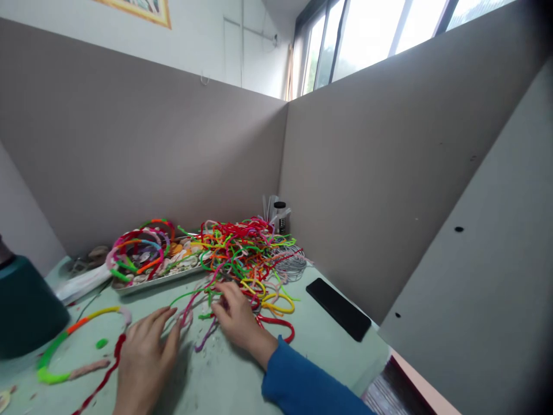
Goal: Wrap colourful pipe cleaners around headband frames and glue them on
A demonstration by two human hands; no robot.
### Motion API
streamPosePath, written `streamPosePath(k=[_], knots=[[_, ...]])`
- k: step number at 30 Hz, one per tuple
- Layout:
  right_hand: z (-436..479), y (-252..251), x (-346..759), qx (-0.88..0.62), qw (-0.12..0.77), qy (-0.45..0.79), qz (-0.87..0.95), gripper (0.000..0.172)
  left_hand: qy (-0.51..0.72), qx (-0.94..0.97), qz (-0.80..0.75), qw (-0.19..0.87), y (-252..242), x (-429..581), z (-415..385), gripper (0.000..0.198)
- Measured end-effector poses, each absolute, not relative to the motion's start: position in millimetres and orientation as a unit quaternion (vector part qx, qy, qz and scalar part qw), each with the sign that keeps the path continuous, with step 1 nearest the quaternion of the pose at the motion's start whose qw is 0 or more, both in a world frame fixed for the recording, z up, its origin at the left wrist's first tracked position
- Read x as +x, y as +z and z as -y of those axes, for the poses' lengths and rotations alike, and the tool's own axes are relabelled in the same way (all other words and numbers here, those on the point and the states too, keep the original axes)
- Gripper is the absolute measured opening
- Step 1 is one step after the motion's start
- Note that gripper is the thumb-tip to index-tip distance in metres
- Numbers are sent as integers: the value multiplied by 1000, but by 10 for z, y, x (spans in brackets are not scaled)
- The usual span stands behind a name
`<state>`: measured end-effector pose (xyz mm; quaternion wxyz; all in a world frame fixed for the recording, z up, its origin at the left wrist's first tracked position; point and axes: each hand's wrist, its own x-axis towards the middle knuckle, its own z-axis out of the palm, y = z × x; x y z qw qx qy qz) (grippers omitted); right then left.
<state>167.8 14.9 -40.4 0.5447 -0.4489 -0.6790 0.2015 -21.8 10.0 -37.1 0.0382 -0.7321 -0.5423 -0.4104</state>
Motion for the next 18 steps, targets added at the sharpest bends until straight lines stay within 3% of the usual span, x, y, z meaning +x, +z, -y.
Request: streamPosePath(k=[2,5,8,12,16,18], knots=[[-126,-375,1683,-440,504,134,731,13,-409,-760,504,25,-403,-152,-80,29],[-129,-363,1678,-457,464,95,753,26,-359,-801,479,-3,-456,-45,-106,25],[-130,-333,1676,-470,472,75,742,20,-281,-838,468,16,-480,59,-187,24],[-112,-299,1689,-471,469,50,746,25,-221,-856,462,71,-475,159,-275,24],[-89,-334,1697,-490,413,33,767,28,-212,-865,445,94,-503,175,-271,28],[-60,-316,1695,-479,423,38,768,19,-230,-864,436,102,-509,155,-249,27]])
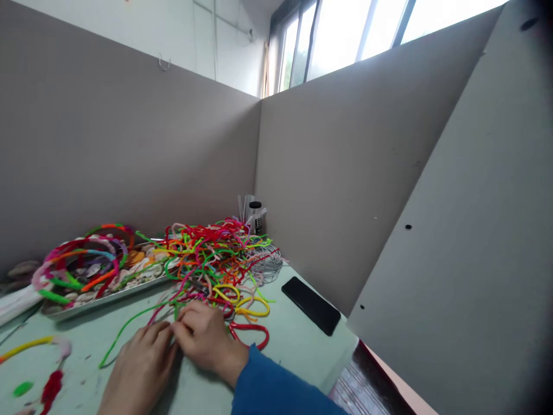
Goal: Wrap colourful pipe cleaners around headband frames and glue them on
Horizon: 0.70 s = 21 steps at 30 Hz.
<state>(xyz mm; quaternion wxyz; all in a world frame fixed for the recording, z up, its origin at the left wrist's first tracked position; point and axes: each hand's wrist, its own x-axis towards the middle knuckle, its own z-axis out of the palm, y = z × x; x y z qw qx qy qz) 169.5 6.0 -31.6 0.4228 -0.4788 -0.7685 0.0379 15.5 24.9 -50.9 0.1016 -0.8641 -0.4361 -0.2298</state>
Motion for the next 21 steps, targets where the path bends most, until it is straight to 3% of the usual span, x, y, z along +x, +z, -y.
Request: streamPosePath(k=[3,6,8,10,12,18,21], knots=[[-4,-205,1716,-434,456,58,775,33,-256,-860,428,112,-486,116,-227,25],[-1,-49,1860,-407,472,61,780,21,-280,-851,425,131,-470,87,-236,26],[-63,54,2079,-473,476,39,740,26,-301,-839,428,149,-486,77,-254,25],[-180,147,2396,-574,427,7,699,28,-317,-831,430,158,-521,72,-272,28],[-335,220,2755,-700,310,-30,642,23,-324,-829,429,156,-563,66,-287,31],[-811,216,3399,-796,210,-46,565,19,-326,-830,431,140,-652,34,-312,28],[-998,165,3394,-791,192,-39,579,37,-323,-831,433,131,-655,14,-310,27]])
